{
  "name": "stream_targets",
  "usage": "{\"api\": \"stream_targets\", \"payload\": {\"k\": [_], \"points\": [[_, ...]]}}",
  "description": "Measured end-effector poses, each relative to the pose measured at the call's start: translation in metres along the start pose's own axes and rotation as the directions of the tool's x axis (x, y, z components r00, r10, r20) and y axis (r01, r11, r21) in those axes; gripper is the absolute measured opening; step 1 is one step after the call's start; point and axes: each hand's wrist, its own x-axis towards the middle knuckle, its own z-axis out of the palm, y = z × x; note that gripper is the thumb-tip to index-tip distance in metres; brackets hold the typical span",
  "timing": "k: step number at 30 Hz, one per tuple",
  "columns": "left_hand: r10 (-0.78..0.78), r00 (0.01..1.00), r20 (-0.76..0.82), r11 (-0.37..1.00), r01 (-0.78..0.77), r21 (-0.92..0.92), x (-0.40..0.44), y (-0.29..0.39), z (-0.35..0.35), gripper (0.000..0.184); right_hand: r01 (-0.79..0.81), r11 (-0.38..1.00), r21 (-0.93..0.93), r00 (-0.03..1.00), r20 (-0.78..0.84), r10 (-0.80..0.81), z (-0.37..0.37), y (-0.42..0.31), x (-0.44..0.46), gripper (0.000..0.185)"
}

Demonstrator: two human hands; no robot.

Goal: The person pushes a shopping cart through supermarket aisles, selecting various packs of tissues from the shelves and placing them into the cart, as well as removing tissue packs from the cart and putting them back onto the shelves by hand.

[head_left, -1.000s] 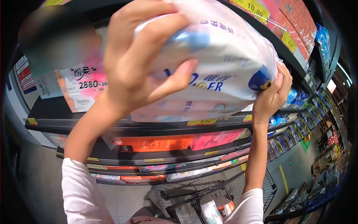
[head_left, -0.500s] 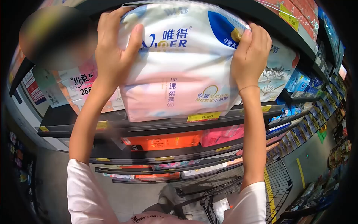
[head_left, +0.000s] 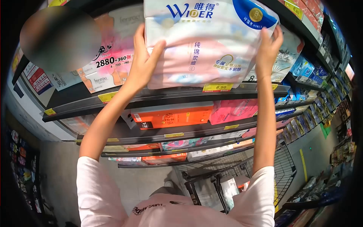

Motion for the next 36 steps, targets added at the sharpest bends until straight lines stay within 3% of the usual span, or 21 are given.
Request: {"api": "stream_targets", "payload": {"k": [1, 2, 3, 4, 6, 13, 16, 18, 20, 22, 23, 24, 25, 26, 27, 29, 30, 32, 33, 34, 36], "points": [[-0.002, 1.0, -0.006, 1.0, 0.002, -0.005, -0.009, 0.001, -0.006, 0.056, -0.127, 0.99, 0.054, 0.992, -0.01, 0.127, -0.003, -0.001, -0.014, 0.036], [-0.033, 0.988, 0.151, 0.994, 0.017, 0.108, -0.017, 0.003, -0.013, 0.055, -0.123, 0.991, 0.052, 0.992, -0.003, 0.123, -0.007, 0.001, -0.021, 0.036], [-0.082, 0.95, 0.301, 0.975, 0.014, 0.222, -0.023, 0.004, -0.018, 0.053, -0.24, 0.956, 0.166, 0.968, 0.117, 0.223, -0.011, 0.003, -0.026, 0.035], [-0.086, 0.951, 0.296, 0.975, 0.018, 0.223, -0.027, 0.005, -0.021, 0.053, -0.365, 0.893, 0.263, 0.921, 0.245, 0.304, -0.012, 0.006, -0.028, 0.035], [-0.163, 0.898, 0.408, 0.946, 0.025, 0.323, -0.032, 0.006, -0.026, 0.051, -0.368, 0.901, 0.23, 0.918, 0.241, 0.314, -0.011, 0.011, -0.026, 0.034], [-0.325, 0.853, 0.408, 0.899, 0.145, 0.413, -0.039, 0.008, -0.016, 0.05, -0.25, 0.956, 0.151, 0.954, 0.206, 0.217, -0.004, 0.018, -0.021, 0.031], [-0.266, 0.862, 0.432, 0.897, 0.057, 0.439, -0.044, 0.0, -0.015, 0.049, -0.232, 0.969, 0.082, 0.938, 0.283, 0.201, -0.008, 0.024, -0.018, 0.03], [-0.133, 0.915, 0.38, 0.945, 0.0, 0.328, -0.045, -0.008, -0.014, 0.048, -0.257, 0.962, 0.094, 0.941, 0.251, 0.227, -0.001, 0.018, -0.019, 0.03], [-0.115, 0.917, 0.382, 0.958, 0.001, 0.286, -0.047, -0.011, -0.012, 0.048, -0.096, 0.983, 0.155, 0.993, 0.089, 0.083, 0.004, 0.007, -0.022, 0.027], [-0.107, 0.929, 0.354, 0.957, -0.001, 0.291, -0.05, -0.013, -0.013, 0.047, -0.352, 0.93, 0.106, 0.894, 0.332, 0.3, -0.016, 0.001, -0.024, 0.033], [-0.09, 0.915, 0.393, 0.949, -0.042, 0.314, -0.05, -0.01, -0.016, 0.048, -0.476, 0.88, 0.003, 0.794, 0.431, 0.428, -0.027, 0.008, -0.027, 0.032], [-0.068, 0.914, 0.4, 0.955, -0.057, 0.292, -0.052, -0.007, -0.018, 0.048, -0.431, 0.89, -0.146, 0.816, 0.358, 0.454, -0.036, 0.03, -0.035, 0.03], [-0.105, 0.9, 0.423, 0.941, -0.048, 0.335, -0.057, -0.006, -0.021, 0.049, -0.354, 0.913, -0.205, 0.812, 0.416, 0.409, -0.047, 0.006, -0.043, 0.034], [-0.14, 0.888, 0.439, 0.925, -0.041, 0.379, -0.06, -0.007, -0.022, 0.05, -0.345, 0.938, 0.0, 0.842, 0.443, 0.309, -0.056, 0.001, -0.057, 0.04], [-0.13, 0.903, 0.41, 0.91, -0.055, 0.41, -0.061, -0.008, -0.022, 0.051, -0.339, 0.925, -0.17, 0.775, 0.508, 0.377, -0.073, -0.008, -0.065, 0.045], [-0.165, 0.898, 0.408, 0.92, -0.009, 0.392, -0.057, -0.013, -0.027, 0.048, -0.384, 0.9, -0.208, 0.714, 0.551, 0.432, -0.104, -0.015, -0.091, 0.038], [-0.227, 0.883, 0.41, 0.918, 0.054, 0.392, -0.056, -0.016, -0.025, 0.047, -0.521, 0.838, -0.163, 0.578, 0.655, 0.486, -0.122, -0.025, -0.1, 0.034], [-0.412, 0.834, 0.369, 0.857, 0.217, 0.467, -0.05, -0.009, -0.024, 0.042, -0.619, 0.753, -0.224, 0.328, 0.797, 0.507, -0.161, -0.039, -0.127, 0.026], [-0.301, 0.886, 0.352, 0.916, 0.166, 0.364, -0.055, -0.028, -0.024, 0.042, -0.789, 0.561, -0.251, 0.108, 0.842, 0.528, -0.182, -0.053, -0.136, 0.024], [-0.262, 0.903, 0.34, 0.918, 0.125, 0.376, -0.054, -0.025, -0.022, 0.042, -0.756, 0.521, -0.397, -0.01, 0.802, 0.597, -0.197, -0.072, -0.14, 0.025], [-0.241, 0.928, 0.284, 0.866, 0.074, 0.495, -0.059, -0.019, -0.021, 0.044, -0.698, 0.528, -0.484, -0.073, 0.782, 0.619, -0.233, -0.092, -0.162, 0.025]]}}
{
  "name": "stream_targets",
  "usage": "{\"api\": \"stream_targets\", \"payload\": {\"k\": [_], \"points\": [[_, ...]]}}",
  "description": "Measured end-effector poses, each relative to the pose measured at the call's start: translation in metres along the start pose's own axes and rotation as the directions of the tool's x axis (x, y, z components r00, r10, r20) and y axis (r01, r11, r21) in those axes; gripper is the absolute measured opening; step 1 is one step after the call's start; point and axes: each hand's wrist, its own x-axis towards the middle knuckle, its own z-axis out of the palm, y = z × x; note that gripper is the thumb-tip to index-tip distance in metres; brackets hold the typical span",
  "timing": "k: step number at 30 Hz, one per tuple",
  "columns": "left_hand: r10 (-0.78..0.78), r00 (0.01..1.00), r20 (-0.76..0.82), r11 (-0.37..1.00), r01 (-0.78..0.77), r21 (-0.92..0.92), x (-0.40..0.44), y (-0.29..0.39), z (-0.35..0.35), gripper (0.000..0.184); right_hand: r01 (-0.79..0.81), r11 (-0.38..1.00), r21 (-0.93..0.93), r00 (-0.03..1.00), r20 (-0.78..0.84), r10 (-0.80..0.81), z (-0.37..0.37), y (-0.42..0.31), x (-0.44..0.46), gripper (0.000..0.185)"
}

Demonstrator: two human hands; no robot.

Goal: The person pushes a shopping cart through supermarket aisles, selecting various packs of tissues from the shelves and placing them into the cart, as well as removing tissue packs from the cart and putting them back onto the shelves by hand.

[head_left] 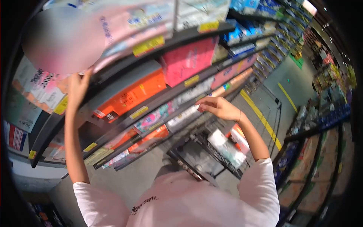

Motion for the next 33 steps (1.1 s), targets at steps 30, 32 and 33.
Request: {"api": "stream_targets", "payload": {"k": [30, 32, 33], "points": [[0.397, 0.415, 0.819, 0.861, 0.141, -0.489, -0.331, 0.305, 0.346, 0.058, -0.277, 0.768, 0.577, 0.228, -0.737, 0.636, 0.106, 0.283, -0.264, 0.021], [0.318, 0.392, 0.863, 0.859, 0.267, -0.438, -0.331, 0.296, 0.35, 0.062, -0.331, 0.709, 0.623, 0.045, -0.74, 0.671, 0.115, 0.272, -0.255, 0.025], [0.316, 0.351, 0.881, 0.861, 0.283, -0.422, -0.331, 0.292, 0.349, 0.065, -0.346, 0.725, 0.595, 0.061, -0.757, 0.65, 0.119, 0.271, -0.254, 0.024]]}}
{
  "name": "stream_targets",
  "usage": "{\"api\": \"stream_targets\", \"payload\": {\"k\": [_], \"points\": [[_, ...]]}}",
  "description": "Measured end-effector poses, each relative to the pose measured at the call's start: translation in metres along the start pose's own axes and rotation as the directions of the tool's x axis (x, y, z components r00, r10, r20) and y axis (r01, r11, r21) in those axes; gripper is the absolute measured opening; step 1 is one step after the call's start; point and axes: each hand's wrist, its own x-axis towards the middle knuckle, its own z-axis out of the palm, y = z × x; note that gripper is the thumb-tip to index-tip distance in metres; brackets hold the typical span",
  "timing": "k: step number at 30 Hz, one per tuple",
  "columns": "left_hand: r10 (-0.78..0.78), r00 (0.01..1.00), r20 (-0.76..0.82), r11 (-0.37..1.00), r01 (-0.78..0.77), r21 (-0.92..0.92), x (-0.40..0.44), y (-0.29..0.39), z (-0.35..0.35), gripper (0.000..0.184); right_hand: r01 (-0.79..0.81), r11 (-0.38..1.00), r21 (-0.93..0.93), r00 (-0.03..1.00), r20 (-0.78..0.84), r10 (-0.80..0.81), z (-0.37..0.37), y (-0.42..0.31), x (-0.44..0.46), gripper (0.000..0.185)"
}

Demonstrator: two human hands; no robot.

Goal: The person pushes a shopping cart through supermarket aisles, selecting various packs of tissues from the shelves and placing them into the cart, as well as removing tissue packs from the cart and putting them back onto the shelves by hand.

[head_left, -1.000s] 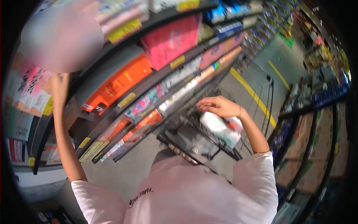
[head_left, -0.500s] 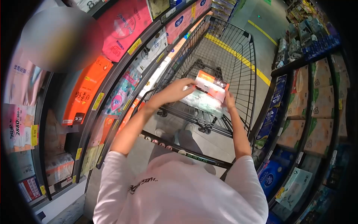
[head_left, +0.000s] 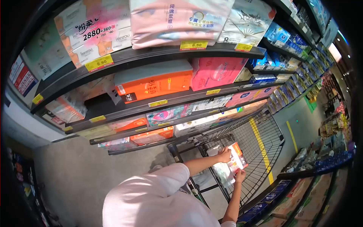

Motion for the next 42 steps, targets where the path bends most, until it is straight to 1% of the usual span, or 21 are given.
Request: {"api": "stream_targets", "payload": {"k": [2, 4, 5, 10, 13, 15, 17, 21, 23, 27, 28, 31, 32, 33, 34, 36, 37, 38, 39, 41, 42], "points": [[0.007, 1.0, 0.026, 1.0, -0.006, -0.029, -0.01, -0.002, -0.003, 0.065, 0.015, 1.0, 0.0, 0.998, -0.053, -0.015, 0.001, 0.0, -0.013, 0.022], [0.014, 0.996, 0.083, 0.996, -0.007, -0.086, -0.024, -0.008, -0.011, 0.067, 0.009, 1.0, 0.027, 1.0, -0.01, -0.009, 0.002, -0.002, -0.031, 0.018], [-0.008, 0.999, 0.049, 0.998, 0.012, -0.068, -0.033, -0.006, -0.016, 0.062, -0.003, 0.999, 0.041, 0.998, -0.07, 0.006, 0.003, 0.0, -0.04, 0.018], [0.083, 0.995, -0.055, 0.996, -0.085, -0.021, -0.048, -0.036, -0.025, 0.06, -0.046, 0.996, 0.073, 0.997, -0.059, 0.051, 0.013, 0.026, -0.069, 0.011], [0.068, 0.997, -0.03, 0.996, -0.069, -0.056, -0.076, -0.043, -0.047, 0.051, -0.097, 0.992, 0.084, 0.993, -0.061, 0.102, 0.03, 0.027, -0.102, 0.01], [0.109, 0.993, -0.054, 0.992, -0.112, -0.05, -0.085, -0.059, -0.047, 0.048, -0.049, 0.999, 0.001, 0.998, -0.027, 0.049, 0.039, 0.027, -0.115, 0.009], [0.135, 0.987, -0.089, 0.988, -0.141, -0.059, -0.09, -0.069, -0.049, 0.045, -0.088, 0.995, 0.053, 0.993, -0.08, 0.092, 0.054, 0.009, -0.138, 0.01], [0.082, 0.994, -0.073, 0.996, -0.085, -0.042, -0.103, -0.082, -0.063, 0.049, 0.013, 0.995, 0.103, 0.988, -0.156, 0.004, 0.081, 0.003, -0.159, 0.015], [0.066, 0.996, -0.064, 0.991, -0.073, -0.116, -0.106, -0.085, -0.065, 0.047, 0.094, 0.969, -0.229, 0.944, -0.289, -0.159, 0.087, -0.012, -0.169, 0.023], [0.074, 0.997, -0.033, 0.987, -0.078, -0.141, -0.104, -0.086, -0.06, 0.044, 0.057, 0.964, -0.26, 0.945, -0.297, -0.136, 0.078, -0.033, -0.173, 0.034], [0.085, 0.996, -0.018, 0.955, -0.086, -0.284, -0.103, -0.085, -0.06, 0.039, 0.048, 0.964, -0.26, 0.945, -0.301, -0.128, 0.078, -0.032, -0.172, 0.034], [0.133, 0.989, 0.065, 0.962, -0.113, -0.249, -0.113, -0.065, -0.07, 0.033, 0.016, 0.99, -0.138, 0.955, -0.29, -0.056, 0.066, -0.036, -0.169, 0.028], [0.156, 0.985, 0.073, 0.909, -0.114, -0.4, -0.11, -0.063, -0.063, 0.031, 0.058, 0.995, 0.085, 0.968, -0.247, -0.035, 0.057, -0.04, -0.169, 0.024], [0.184, 0.978, 0.099, 0.888, -0.121, -0.444, -0.117, -0.048, -0.076, 0.037, 0.088, 0.949, 0.302, 0.981, -0.192, -0.029, 0.049, -0.05, -0.167, 0.02], [0.209, 0.971, 0.117, 0.862, -0.126, -0.49, -0.13, -0.024, -0.098, 0.044, 0.155, 0.932, 0.329, 0.976, -0.194, -0.094, 0.044, -0.069, -0.169, 0.013], [0.375, 0.898, -0.23, 0.891, -0.418, -0.176, -0.161, 0.018, -0.129, 0.069, 0.23, 0.872, 0.433, 0.965, -0.219, -0.146, 0.04, -0.136, -0.189, 0.012], [0.463, 0.84, -0.283, 0.875, -0.485, -0.009, -0.183, 0.038, -0.149, 0.078, 0.281, 0.889, 0.362, 0.956, -0.182, -0.228, 0.035, -0.163, -0.197, 0.016], [0.551, 0.773, -0.313, 0.833, -0.526, 0.169, -0.202, 0.054, -0.168, 0.087, 0.347, 0.851, 0.393, 0.938, -0.155, -0.311, 0.036, -0.198, -0.211, 0.021], [0.535, 0.778, -0.328, 0.845, -0.504, 0.18, -0.216, 0.062, -0.182, 0.087, 0.415, 0.828, 0.378, 0.909, -0.13, -0.397, 0.034, -0.21, -0.21, 0.023], [0.799, 0.587, -0.128, 0.557, -0.645, 0.523, -0.238, 0.071, -0.201, 0.087, 0.479, 0.835, 0.273, 0.874, -0.059, -0.482, 0.04, -0.257, -0.241, 0.018], [0.788, 0.598, -0.148, 0.573, -0.624, 0.532, -0.25, 0.074, -0.208, 0.087, 0.538, 0.811, 0.231, 0.839, -0.051, -0.542, 0.045, -0.278, -0.262, 0.022]]}}
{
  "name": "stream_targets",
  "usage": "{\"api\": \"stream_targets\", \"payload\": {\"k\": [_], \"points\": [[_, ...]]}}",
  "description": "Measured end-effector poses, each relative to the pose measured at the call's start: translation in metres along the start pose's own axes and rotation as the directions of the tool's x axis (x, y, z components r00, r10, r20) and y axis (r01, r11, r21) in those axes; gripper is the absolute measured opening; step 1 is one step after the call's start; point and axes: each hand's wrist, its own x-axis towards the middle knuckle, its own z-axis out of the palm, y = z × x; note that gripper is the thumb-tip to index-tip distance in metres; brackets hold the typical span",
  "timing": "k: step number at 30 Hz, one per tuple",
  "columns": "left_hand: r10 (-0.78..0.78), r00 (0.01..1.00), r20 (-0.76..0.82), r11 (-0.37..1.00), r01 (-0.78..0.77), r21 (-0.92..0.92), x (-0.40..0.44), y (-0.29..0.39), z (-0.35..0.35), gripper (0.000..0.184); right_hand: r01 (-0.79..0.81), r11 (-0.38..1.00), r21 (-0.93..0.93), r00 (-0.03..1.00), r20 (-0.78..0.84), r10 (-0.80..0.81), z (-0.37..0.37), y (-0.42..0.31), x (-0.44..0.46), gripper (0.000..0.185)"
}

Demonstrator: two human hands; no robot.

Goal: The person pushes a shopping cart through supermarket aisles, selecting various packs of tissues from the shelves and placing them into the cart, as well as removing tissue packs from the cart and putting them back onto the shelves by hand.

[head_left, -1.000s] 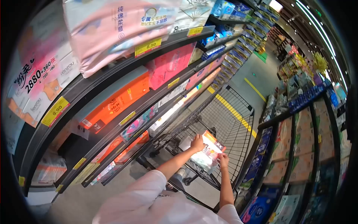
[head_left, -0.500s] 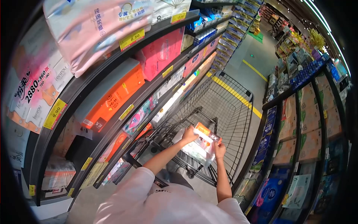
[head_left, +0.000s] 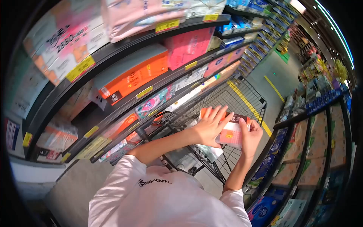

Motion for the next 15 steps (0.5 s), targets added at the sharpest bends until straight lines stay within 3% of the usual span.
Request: {"api": "stream_targets", "payload": {"k": [3, 5, 7, 8, 10, 11, 13, 15], "points": [[0.011, 0.999, -0.043, 0.997, -0.014, -0.076, -0.019, 0.01, -0.037, 0.089, 0.161, 0.97, -0.182, 0.983, 0.114, -0.142, 0.002, -0.053, -0.023, 0.024], [0.028, 0.996, -0.084, 0.979, -0.044, -0.2, -0.035, 0.021, -0.057, 0.091, 0.365, 0.862, -0.352, 0.921, 0.27, -0.28, 0.002, -0.081, -0.043, 0.011], [-0.034, 0.997, -0.065, 0.968, 0.017, -0.251, -0.058, 0.032, -0.072, 0.091, 0.549, 0.817, -0.177, 0.798, 0.4, -0.45, 0.007, -0.085, -0.05, 0.01], [-0.084, 0.996, -0.038, 0.951, 0.069, -0.303, -0.067, 0.036, -0.076, 0.092, 0.553, 0.816, -0.169, 0.795, 0.401, -0.456, 0.005, -0.085, -0.049, 0.01], [-0.121, 0.988, -0.098, 0.948, 0.085, -0.308, -0.083, 0.04, -0.073, 0.09, 0.518, 0.855, 0.001, 0.643, 0.659, -0.39, -0.001, -0.084, -0.045, 0.007], [-0.155, 0.975, -0.159, 0.942, 0.097, -0.321, -0.088, 0.041, -0.072, 0.089, 0.514, 0.857, 0.012, 0.647, 0.652, -0.397, -0.007, -0.076, -0.045, 0.007], [-0.204, 0.964, -0.172, 0.942, 0.146, -0.303, -0.09, 0.045, -0.074, 0.087, 0.294, 0.936, 0.195, 0.832, 0.43, -0.351, -0.027, -0.039, -0.035, 0.007], [-0.405, 0.898, -0.172, 0.883, 0.335, -0.328, -0.094, 0.046, -0.07, 0.086, 0.242, 0.97, -0.019, 0.959, 0.154, -0.236, -0.049, 0.012, -0.01, 0.014]]}}
